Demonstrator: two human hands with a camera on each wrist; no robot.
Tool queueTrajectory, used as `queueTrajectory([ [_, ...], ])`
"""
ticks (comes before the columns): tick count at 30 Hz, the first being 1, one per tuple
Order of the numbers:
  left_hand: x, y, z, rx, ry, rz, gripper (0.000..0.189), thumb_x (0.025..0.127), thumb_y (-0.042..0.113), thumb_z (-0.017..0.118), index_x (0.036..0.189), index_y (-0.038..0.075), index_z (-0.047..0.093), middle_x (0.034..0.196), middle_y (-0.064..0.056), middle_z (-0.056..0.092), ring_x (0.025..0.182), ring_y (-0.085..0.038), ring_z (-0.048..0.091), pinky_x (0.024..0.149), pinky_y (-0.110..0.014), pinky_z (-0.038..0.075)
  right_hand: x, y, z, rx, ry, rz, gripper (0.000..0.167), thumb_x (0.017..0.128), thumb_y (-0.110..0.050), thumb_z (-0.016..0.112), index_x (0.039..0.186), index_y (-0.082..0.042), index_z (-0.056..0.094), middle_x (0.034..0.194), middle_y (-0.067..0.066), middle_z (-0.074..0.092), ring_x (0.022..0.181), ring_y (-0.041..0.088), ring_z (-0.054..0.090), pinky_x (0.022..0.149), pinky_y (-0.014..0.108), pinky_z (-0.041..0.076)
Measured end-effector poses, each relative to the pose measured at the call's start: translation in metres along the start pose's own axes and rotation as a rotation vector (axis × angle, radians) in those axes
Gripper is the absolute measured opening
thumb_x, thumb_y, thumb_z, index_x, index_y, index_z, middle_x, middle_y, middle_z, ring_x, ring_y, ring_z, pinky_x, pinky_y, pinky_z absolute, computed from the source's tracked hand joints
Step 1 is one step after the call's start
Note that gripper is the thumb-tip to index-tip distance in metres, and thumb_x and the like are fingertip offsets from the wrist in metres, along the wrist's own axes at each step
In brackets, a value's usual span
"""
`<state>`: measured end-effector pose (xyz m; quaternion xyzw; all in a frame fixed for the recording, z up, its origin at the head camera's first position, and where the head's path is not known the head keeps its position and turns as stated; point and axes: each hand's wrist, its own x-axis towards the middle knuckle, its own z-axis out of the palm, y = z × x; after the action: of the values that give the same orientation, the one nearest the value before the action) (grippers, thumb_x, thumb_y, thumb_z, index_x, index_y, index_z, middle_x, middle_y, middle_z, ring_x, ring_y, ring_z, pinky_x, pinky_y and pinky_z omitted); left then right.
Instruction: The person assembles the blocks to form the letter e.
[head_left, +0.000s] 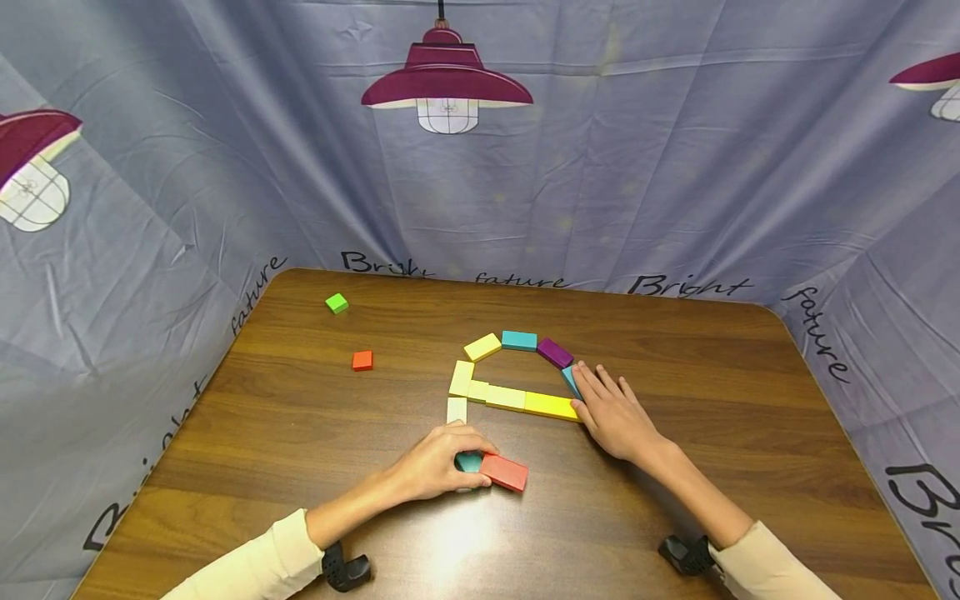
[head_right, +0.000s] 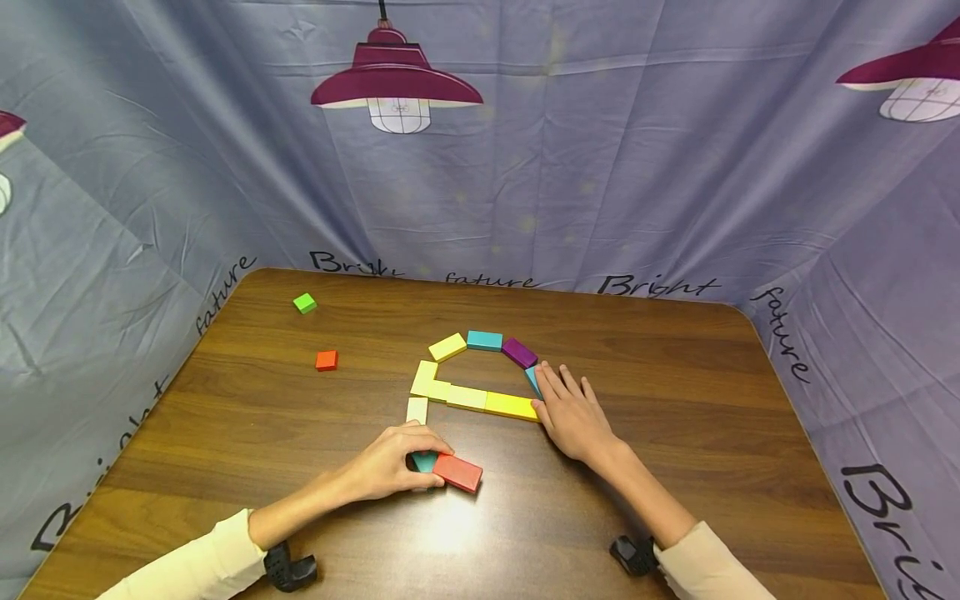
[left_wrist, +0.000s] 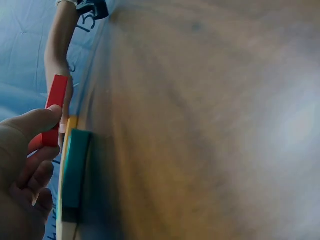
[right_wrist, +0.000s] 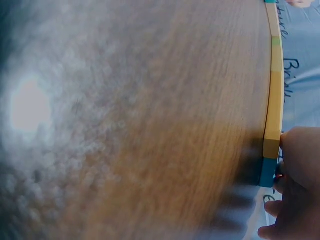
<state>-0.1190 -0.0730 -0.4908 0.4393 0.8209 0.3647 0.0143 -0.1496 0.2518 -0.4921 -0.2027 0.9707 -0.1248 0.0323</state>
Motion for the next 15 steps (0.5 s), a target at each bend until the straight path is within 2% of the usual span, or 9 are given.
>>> queueTrajectory([
  [7, -0.0060, -0.0026, 0.0081, -0.002, 0.008, 0.033, 0.030, 0.082, 0.025, 0.084, 0.108, 0.015, 0.075, 0.103, 0.008, 0.069, 0.097, -0.006, 0.059, 0.083, -0.019, 0.046, 0.0006, 0.0000, -0.0001, -0.002, -0.001, 0.001, 0.059, 0.108, -0.029, 0.042, 0.157, 0.000, 0.025, 0.160, 0.019, 0.025, 0.145, 0.044, 0.021, 0.112, 0.067, 0.014],
  [15, -0.0069, -0.0045, 0.0095, 0.010, 0.017, 0.045, 0.031, 0.080, 0.027, 0.085, 0.107, 0.015, 0.076, 0.102, 0.008, 0.070, 0.095, -0.008, 0.055, 0.079, -0.019, 0.044, 0.0006, 0.0010, 0.0008, -0.007, 0.007, -0.002, 0.059, 0.108, -0.030, 0.041, 0.156, 0.000, 0.026, 0.160, 0.019, 0.026, 0.145, 0.044, 0.021, 0.112, 0.067, 0.015],
])
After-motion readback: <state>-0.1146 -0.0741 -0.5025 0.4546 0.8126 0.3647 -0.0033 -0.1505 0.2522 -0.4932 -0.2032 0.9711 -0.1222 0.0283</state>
